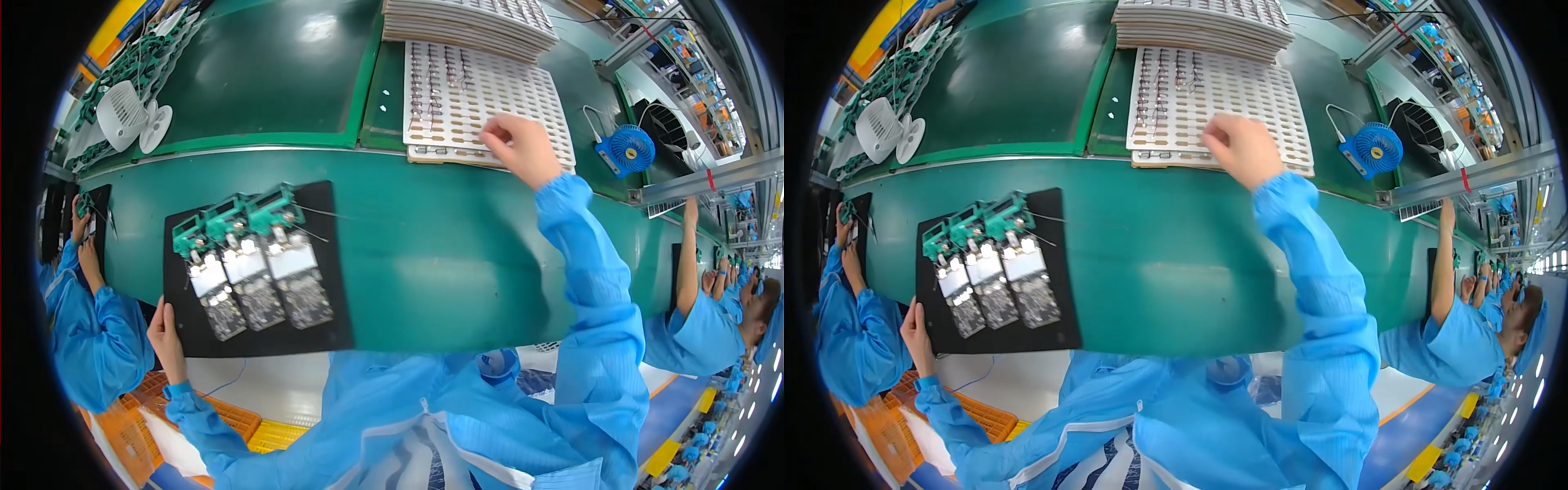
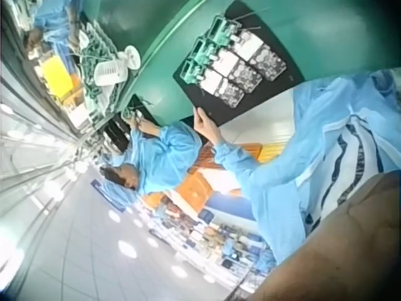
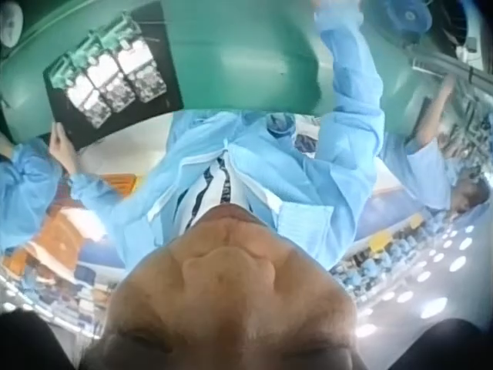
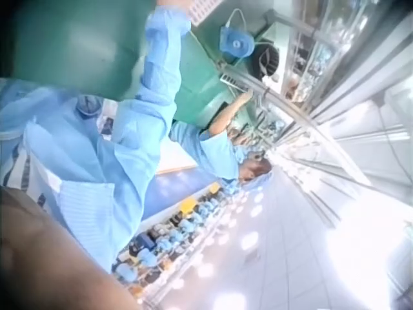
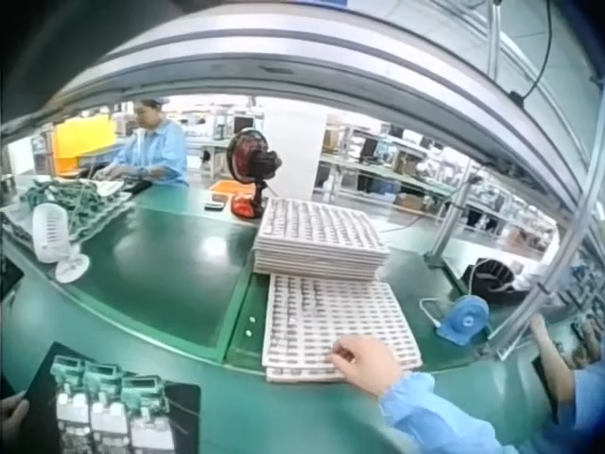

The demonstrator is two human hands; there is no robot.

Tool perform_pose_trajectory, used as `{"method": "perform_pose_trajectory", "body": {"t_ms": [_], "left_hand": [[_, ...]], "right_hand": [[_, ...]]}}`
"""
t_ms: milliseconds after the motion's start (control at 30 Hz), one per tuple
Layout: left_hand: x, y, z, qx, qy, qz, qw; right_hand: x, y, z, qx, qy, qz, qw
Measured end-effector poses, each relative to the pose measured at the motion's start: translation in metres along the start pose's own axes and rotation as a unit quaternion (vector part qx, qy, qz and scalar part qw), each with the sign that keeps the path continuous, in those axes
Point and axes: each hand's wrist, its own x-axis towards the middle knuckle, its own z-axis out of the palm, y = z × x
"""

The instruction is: The person assembles electronic components onto several circuit boards by hand, working at an assembly line station.

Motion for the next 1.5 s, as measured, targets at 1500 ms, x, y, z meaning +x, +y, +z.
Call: {"method": "perform_pose_trajectory", "body": {"t_ms": [1500], "left_hand": [[0.009,0.337,0.379,-0.493,-0.378,-0.011,0.783]], "right_hand": [[0.073,0.015,0.012,-0.233,-0.188,-0.261,0.918]]}}
